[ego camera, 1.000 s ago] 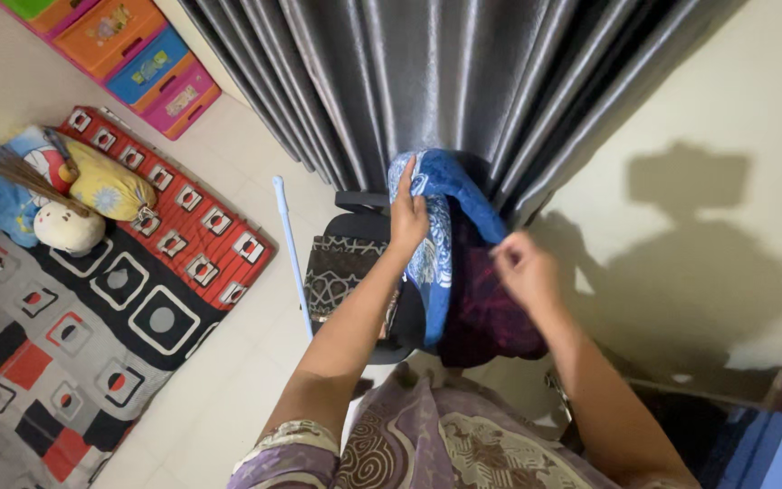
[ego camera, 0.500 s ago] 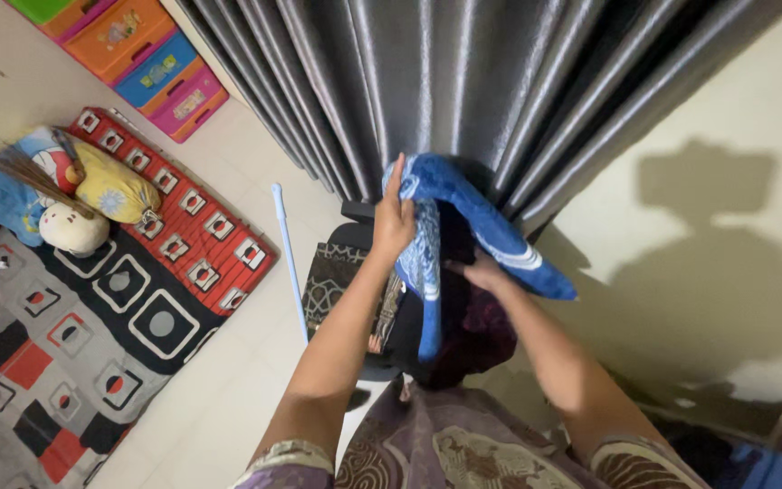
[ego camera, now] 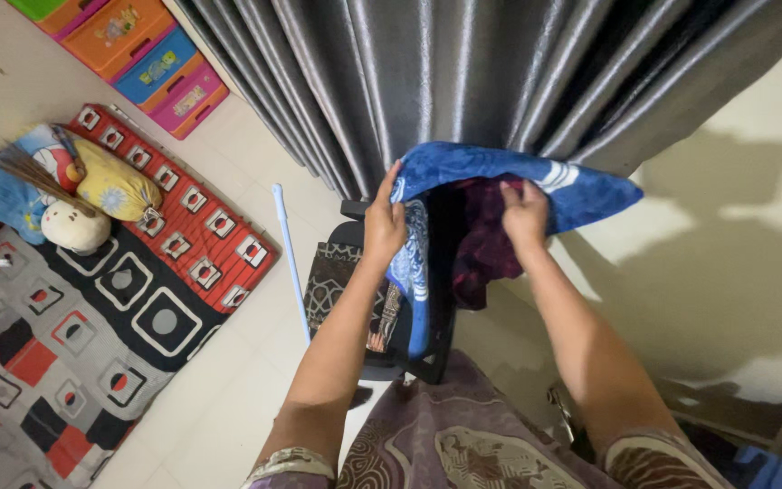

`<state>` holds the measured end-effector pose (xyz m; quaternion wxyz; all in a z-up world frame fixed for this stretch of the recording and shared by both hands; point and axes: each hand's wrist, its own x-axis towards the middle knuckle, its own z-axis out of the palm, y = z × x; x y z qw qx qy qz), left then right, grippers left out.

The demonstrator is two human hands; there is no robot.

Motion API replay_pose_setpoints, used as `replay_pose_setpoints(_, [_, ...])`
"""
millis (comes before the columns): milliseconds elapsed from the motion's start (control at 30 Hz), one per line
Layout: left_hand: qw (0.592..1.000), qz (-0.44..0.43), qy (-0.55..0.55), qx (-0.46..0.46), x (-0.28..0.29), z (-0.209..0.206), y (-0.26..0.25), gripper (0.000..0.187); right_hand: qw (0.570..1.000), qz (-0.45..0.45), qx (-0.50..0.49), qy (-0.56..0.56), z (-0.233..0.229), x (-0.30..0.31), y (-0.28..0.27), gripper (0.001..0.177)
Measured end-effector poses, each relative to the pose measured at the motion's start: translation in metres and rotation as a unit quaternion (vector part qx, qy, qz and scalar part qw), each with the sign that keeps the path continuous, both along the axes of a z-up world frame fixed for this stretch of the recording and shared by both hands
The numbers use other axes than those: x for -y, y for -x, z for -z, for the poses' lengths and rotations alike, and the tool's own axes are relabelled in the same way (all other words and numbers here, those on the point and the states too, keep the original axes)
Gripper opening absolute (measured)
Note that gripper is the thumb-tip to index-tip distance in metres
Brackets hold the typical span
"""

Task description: The person organizes various items on a desk, picks up a shirt and places it on a hanger, then folds several fabric items and stacks them on a chair.

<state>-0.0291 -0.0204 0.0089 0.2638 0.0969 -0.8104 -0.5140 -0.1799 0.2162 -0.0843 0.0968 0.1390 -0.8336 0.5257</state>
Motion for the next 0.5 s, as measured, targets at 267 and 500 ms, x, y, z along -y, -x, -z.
replay_pose_setpoints(267, [0.999, 0.039, -0.011, 0.006, -0.013, -0.017, -0.011, 0.070, 0.875, 0.119, 0.129, 0.452, -0.062, -0.081, -0.050, 0.041])
replay_pose_setpoints(500, [0.995, 0.067, -0.015, 0.069, -0.010, -0.010, -0.040, 0.068, 0.947, 0.127, -0.138, 0.262, -0.177, -0.232, -0.144, 0.050])
